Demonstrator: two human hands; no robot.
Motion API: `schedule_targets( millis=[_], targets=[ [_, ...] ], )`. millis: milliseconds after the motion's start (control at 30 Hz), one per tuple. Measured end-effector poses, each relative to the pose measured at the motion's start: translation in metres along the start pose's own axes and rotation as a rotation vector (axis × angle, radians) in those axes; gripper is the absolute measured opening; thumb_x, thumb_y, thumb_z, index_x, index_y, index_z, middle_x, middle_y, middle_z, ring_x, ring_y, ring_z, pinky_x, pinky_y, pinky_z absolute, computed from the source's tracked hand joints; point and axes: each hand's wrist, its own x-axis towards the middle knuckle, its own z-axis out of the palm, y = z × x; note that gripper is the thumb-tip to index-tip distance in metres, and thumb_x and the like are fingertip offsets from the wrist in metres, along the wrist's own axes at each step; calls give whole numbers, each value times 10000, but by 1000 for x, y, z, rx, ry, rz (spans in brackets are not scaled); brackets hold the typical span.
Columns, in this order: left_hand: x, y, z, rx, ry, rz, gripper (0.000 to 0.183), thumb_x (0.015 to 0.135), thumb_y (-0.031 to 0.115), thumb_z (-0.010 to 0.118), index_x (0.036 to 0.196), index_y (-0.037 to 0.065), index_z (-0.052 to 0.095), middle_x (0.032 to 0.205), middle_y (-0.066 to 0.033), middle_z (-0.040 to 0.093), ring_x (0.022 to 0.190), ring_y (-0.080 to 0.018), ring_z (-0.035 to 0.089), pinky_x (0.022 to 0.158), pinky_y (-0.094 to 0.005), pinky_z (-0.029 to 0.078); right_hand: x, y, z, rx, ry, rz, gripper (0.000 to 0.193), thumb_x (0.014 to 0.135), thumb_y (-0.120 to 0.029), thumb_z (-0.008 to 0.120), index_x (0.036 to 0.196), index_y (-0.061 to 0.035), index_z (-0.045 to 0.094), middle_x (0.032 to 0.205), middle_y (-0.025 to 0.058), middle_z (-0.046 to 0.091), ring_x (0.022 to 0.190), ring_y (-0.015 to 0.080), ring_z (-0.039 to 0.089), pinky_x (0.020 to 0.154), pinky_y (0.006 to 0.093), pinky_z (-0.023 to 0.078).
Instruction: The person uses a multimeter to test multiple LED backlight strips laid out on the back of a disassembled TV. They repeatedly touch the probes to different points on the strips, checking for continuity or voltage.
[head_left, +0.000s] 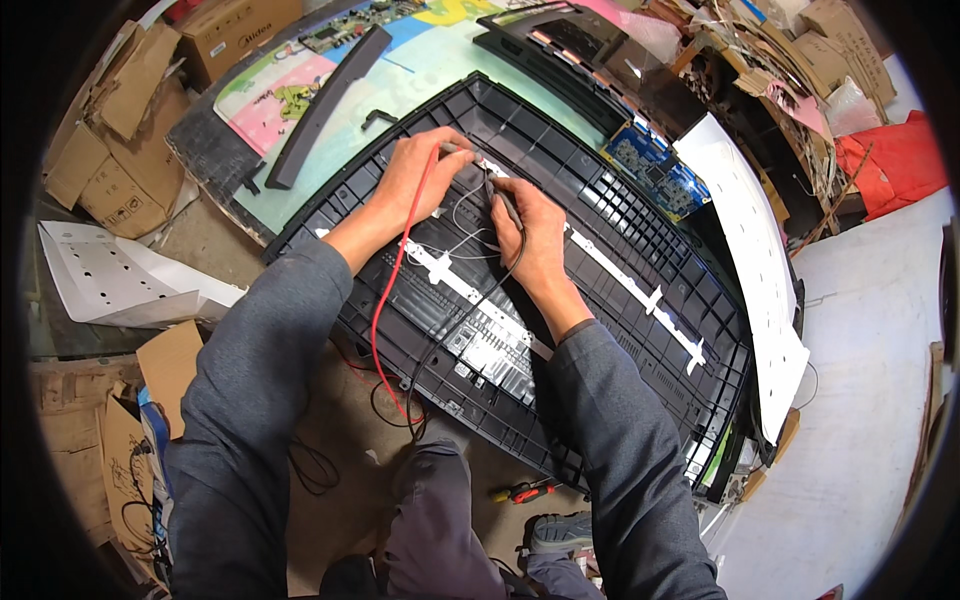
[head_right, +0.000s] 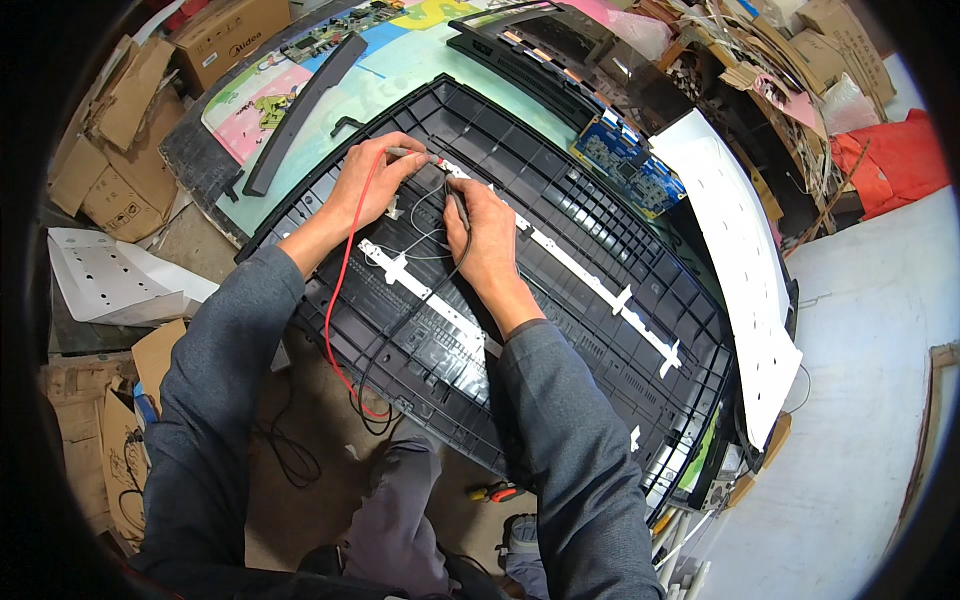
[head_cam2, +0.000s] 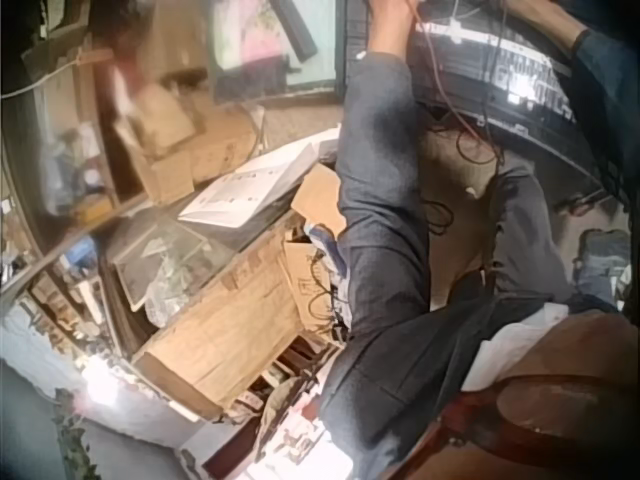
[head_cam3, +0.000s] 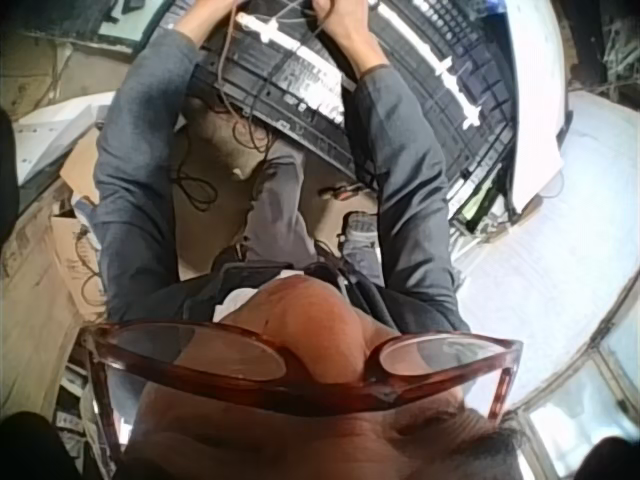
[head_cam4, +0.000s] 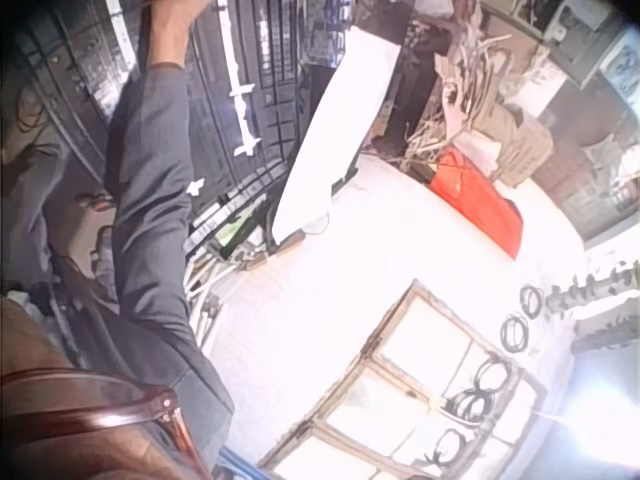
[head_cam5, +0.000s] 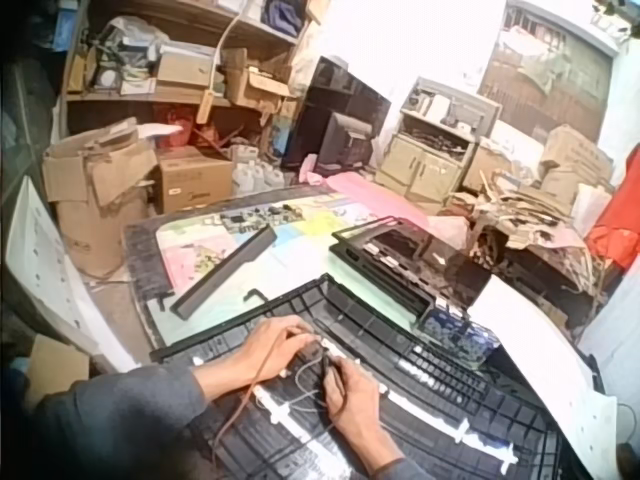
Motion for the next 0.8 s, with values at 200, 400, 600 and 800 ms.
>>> schedule_targets(
  millis=[200, 400, 600, 800],
  targets=[
    [0, 6, 0, 4, 18, -10, 229, 997, 193, 760, 1109, -4, 788, 941, -205, 810, 794, -281, 782, 714, -380, 563, 0, 1, 0, -11, 3, 2, 233, 975, -68, 732, 1196, 7, 722, 1009, 236, 758, 892, 423, 742, 808, 447, 584],
    [1, 1, 1, 9, 8, 4, 288, 1021, 250, 760, 1165, 2, 795, 842, -88, 791, 701, -99, 608, 648, -305, 468, 0, 1, 1, -6, 20, -29, 232, 973, -60, 735, 1192, 14, 721, 998, 239, 758, 880, 419, 746, 796, 445, 588],
    [1, -3, 1, 22, 11, -7, 289, 1022, 253, 759, 1166, 5, 796, 853, -94, 796, 707, -108, 624, 654, -309, 477, 0, -1, 1, -12, 12, -23, 238, 971, -57, 733, 1197, 18, 724, 999, 239, 762, 880, 416, 752, 800, 444, 592],
    [2, 1, 1, 25, -6, -24, 295, 1029, 258, 753, 1177, 6, 794, 886, -110, 810, 758, -123, 677, 704, -312, 518, 0, -1, 0, -19, 13, -21, 236, 975, -61, 726, 1198, 17, 721, 1000, 238, 761, 881, 416, 752, 800, 446, 592]
  ],
)
